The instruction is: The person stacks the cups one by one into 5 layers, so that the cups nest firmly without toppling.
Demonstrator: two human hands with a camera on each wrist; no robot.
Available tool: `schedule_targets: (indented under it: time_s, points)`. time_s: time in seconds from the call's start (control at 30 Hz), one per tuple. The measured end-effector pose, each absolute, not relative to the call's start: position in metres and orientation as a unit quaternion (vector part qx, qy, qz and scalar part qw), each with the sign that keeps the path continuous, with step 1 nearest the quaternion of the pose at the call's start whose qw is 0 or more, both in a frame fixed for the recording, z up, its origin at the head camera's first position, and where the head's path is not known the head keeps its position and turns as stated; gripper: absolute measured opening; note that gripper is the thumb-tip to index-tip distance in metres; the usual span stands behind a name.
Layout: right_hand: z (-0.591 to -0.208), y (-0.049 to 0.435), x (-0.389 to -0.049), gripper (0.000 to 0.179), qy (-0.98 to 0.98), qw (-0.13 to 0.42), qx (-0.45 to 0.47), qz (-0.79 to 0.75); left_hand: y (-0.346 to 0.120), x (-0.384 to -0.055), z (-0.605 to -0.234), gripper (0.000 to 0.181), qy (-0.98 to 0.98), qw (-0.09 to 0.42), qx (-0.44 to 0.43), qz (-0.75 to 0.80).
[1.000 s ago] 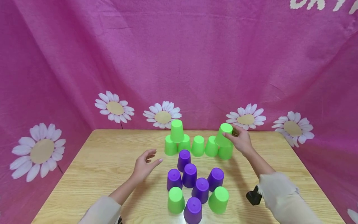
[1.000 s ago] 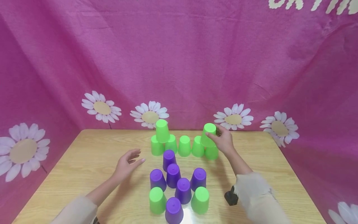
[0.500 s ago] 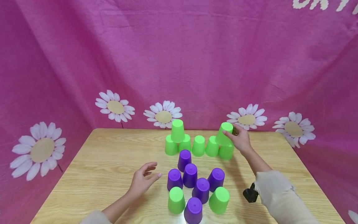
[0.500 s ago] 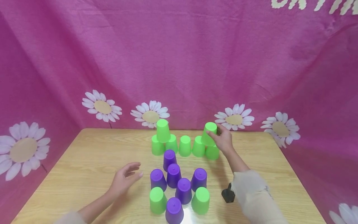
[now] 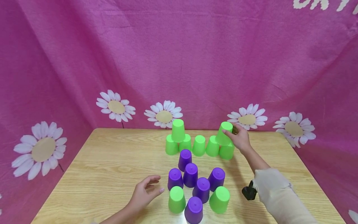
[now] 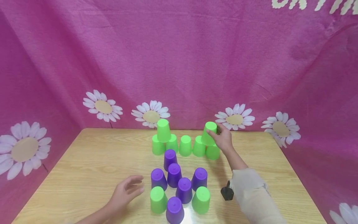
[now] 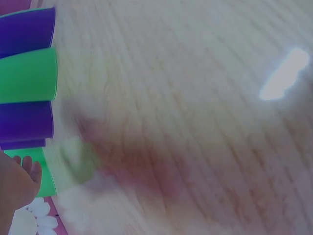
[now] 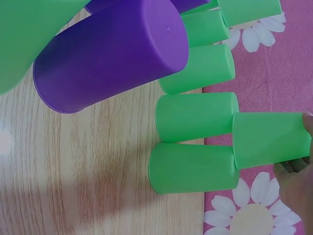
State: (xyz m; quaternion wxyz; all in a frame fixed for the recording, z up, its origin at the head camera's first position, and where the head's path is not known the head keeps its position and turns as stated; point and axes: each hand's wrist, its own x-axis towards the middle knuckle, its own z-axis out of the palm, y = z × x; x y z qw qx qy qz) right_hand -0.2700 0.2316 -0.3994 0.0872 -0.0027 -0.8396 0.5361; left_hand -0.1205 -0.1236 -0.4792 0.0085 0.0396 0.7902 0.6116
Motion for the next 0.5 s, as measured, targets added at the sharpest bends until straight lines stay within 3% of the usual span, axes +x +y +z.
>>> schedule_targets:
  time_s: [0.5]
  points:
    - [-0.392,0.234,-0.263,0.056,-0.840,0.093,0.007,0.534,-0.119,-0.109,-0.487,0.048,0.805,0.015,0.130,0.579]
